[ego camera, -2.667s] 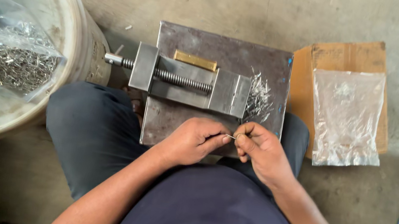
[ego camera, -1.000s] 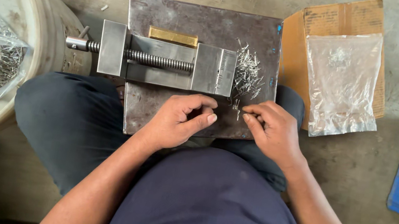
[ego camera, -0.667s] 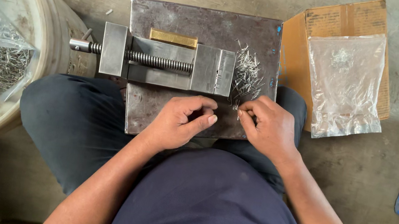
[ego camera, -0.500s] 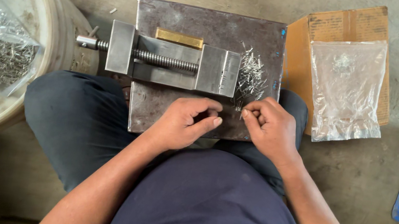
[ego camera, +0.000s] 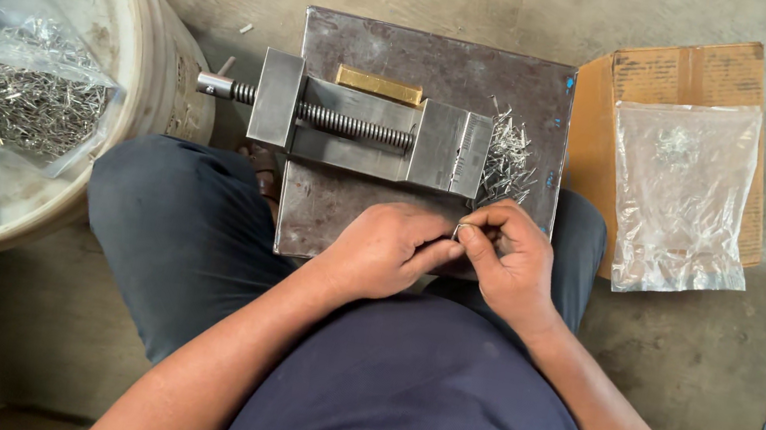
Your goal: The person sits on the floor and assembles small metal pins by hand. They pick up individual pins from a pile on a metal plate and insert them into a brass block held in a bench vise. The person repeats this process continuously, filling the block with pins.
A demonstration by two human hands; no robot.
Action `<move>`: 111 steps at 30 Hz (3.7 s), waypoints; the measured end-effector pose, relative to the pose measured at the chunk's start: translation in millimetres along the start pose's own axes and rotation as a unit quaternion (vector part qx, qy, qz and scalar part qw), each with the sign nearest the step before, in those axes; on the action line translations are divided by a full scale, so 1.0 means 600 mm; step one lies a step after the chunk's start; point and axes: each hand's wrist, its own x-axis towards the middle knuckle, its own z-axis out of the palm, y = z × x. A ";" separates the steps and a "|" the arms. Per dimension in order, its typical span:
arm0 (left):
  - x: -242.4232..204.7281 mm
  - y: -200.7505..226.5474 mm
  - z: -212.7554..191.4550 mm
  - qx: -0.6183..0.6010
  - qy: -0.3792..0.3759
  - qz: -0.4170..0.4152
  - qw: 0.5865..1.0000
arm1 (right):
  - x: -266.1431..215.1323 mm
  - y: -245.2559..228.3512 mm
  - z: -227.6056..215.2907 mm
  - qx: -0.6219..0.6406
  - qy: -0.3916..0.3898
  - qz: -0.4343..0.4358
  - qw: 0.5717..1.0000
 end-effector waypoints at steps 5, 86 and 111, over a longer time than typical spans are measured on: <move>-0.005 -0.015 0.004 -0.001 -0.007 -0.013 1.000 | -0.003 0.001 -0.010 0.018 -0.034 0.034 0.999; 0.000 -0.007 -0.009 -0.102 -0.013 -0.090 0.991 | 0.021 -0.037 -0.046 -0.395 -0.001 -0.098 0.914; -0.008 -0.018 -0.007 -0.089 -0.022 -0.059 0.994 | -0.002 -0.038 -0.002 -0.017 -0.014 0.089 0.996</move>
